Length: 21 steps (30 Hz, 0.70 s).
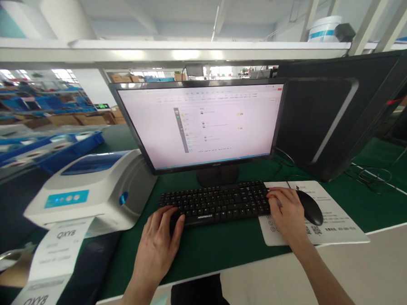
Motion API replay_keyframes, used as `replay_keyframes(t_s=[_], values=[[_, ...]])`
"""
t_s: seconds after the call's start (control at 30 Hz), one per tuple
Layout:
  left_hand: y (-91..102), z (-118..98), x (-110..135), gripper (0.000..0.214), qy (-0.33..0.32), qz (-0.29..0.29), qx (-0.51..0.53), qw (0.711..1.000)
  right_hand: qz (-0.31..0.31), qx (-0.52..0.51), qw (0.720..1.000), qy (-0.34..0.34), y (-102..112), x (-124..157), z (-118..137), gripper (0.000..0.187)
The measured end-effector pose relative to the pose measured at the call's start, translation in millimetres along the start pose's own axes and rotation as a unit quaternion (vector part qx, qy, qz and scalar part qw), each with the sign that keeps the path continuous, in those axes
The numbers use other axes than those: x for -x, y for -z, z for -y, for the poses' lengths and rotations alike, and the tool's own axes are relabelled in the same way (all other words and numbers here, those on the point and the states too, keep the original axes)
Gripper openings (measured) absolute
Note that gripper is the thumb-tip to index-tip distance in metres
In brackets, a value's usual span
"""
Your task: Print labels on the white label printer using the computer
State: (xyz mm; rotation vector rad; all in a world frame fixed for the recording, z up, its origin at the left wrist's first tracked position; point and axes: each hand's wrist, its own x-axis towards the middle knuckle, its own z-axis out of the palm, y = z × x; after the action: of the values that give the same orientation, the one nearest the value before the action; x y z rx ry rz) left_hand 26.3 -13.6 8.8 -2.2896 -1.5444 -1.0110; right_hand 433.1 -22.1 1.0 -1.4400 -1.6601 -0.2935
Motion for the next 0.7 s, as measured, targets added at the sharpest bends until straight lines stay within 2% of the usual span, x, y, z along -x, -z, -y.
replay_keyframes(t_s=[0.3,0.7], values=[[-1.8,-2.2,0.2,0.040,0.003,0.007,-0.029,1.000,0.002,0.011,1.000,0.001,-0.6,1.4,-1.6,0.024],[0.6,-3.8,-1.2,0.038,0.015,-0.008,-0.024,1.000,-0.003,0.011,1.000,0.001,-2.3,2.4,-1.7,0.024]])
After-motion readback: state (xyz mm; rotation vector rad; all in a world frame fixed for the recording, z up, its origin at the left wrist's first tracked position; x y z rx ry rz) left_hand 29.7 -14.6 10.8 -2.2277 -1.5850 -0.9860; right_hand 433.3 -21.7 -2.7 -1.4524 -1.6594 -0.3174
